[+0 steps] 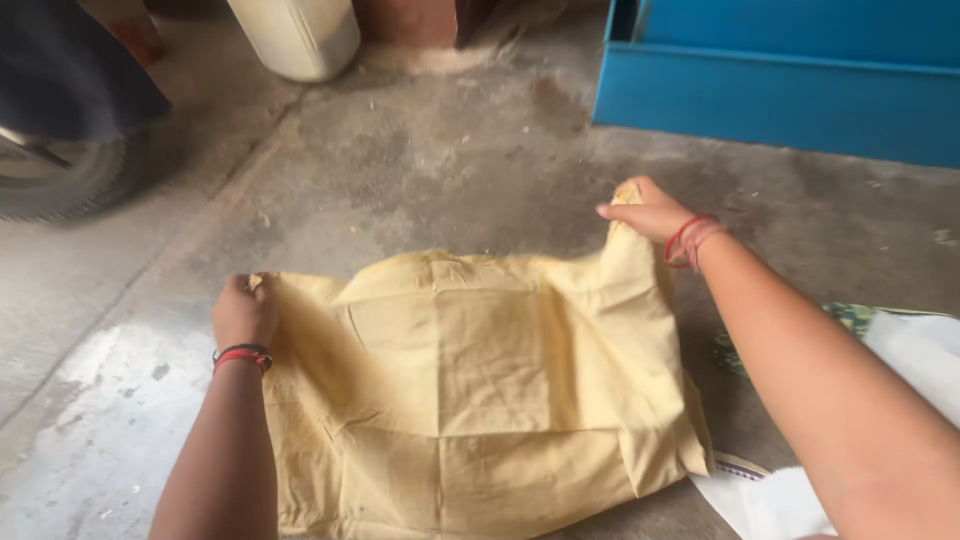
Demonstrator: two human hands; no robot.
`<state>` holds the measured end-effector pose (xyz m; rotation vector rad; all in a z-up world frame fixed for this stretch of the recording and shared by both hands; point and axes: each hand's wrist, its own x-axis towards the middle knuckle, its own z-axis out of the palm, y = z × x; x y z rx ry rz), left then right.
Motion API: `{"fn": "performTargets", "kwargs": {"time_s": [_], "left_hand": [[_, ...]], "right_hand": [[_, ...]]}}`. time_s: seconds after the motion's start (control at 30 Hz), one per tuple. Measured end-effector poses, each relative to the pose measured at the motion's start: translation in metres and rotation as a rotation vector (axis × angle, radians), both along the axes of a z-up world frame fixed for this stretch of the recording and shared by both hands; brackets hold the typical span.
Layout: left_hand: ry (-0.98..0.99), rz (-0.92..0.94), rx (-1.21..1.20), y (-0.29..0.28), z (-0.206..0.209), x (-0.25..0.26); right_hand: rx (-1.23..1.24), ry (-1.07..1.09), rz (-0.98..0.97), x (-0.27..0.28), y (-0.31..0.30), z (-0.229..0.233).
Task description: Fold a piece of yellow cloth sequentially on the concrete floor.
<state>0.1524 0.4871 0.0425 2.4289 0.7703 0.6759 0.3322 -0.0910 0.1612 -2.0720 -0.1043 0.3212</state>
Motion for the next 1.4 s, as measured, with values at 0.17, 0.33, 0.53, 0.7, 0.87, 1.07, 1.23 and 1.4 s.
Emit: {"fn": "performTargets", "kwargs": {"time_s": [0.17, 0.33, 0.53, 0.7, 0.87, 1.07, 1.23, 1.4], "left_hand": [[0.181, 0.213, -0.040, 0.007, -0.044, 0.000], [0.203, 0.294, -0.032, -0.007, -0.093, -0.022], [0.340, 0.069, 0.175, -0.091, -0.129, -0.052], [0.290, 0.238, -0.066, -0.140, -0.125, -0.109], [0.393, 0.770, -0.270, -0.101, -0.185, -0.165], [0.396, 0.776, -0.629, -0.063, -0.223, -0.195], [0.232, 0.492, -0.708, -0.082, -0.180, -0.197], [0.015, 0.728, -0.747, -0.046, -0.164, -0.200]], "right_hand": [[-0.012, -0.060, -0.041, 0.059, -0.033, -0.154], [-0.147, -0.156, -0.139, 0.039, -0.039, -0.170], [-0.331, 0.035, -0.232, -0.001, -0.102, -0.227], [-0.497, 0.158, -0.239, -0.059, -0.179, -0.278], [-0.185, 0.482, -0.115, -0.126, -0.185, -0.281], [-0.365, 0.244, 0.033, -0.158, -0.137, -0.244], [-0.281, 0.123, -0.049, -0.143, -0.136, -0.285], [-0.401, 0.256, -0.094, -0.150, -0.115, -0.245]]}}
